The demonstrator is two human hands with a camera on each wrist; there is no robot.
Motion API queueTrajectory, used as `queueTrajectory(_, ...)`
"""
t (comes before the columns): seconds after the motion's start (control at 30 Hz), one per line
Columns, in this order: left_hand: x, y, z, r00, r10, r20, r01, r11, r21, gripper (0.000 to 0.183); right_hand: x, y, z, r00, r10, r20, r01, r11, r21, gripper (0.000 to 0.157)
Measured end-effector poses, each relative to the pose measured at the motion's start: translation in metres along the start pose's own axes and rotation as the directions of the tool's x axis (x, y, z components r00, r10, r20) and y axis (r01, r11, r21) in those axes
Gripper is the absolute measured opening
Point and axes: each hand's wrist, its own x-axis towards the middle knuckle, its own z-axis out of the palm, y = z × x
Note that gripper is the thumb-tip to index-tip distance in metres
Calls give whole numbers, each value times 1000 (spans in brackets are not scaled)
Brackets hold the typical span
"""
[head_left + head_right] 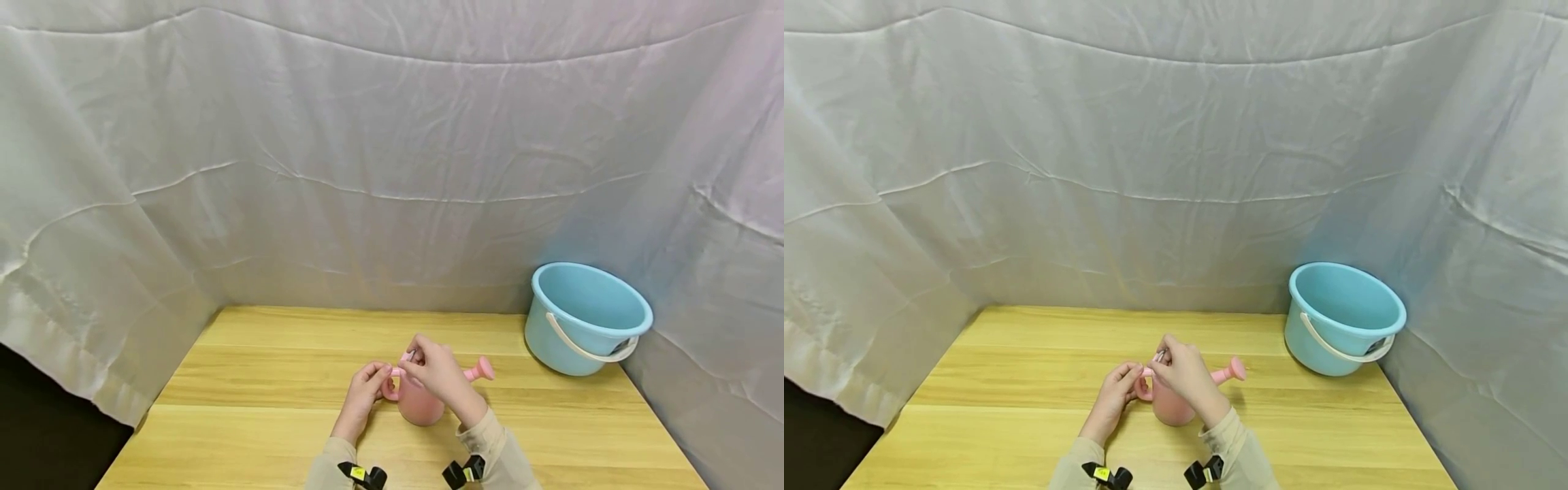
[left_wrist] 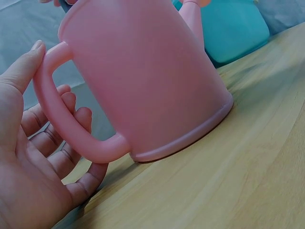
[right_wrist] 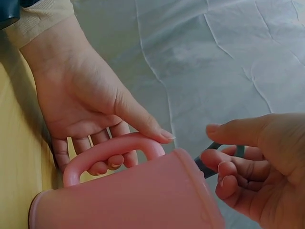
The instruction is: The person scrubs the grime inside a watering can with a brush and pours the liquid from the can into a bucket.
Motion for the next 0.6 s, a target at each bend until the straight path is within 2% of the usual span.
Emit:
queueTrajectory(0.13, 0, 0, 0, 1000, 8, -2, -8, 1000, 4, 26, 0, -1, -2, 995, -66, -77, 66, 998, -5, 18)
queueTrajectory(0.33, 1, 0, 0, 1000, 11, -2, -11, 1000, 19, 23, 0, -10, -8, 960, -175, -219, 169, 985, -46, 23)
queueTrajectory(0.6, 0, 1, 0, 1000, -13, -10, 13, 1000, 11, 21, 0, -10, -8, 937, -237, -255, 224, 971, -79, 25)
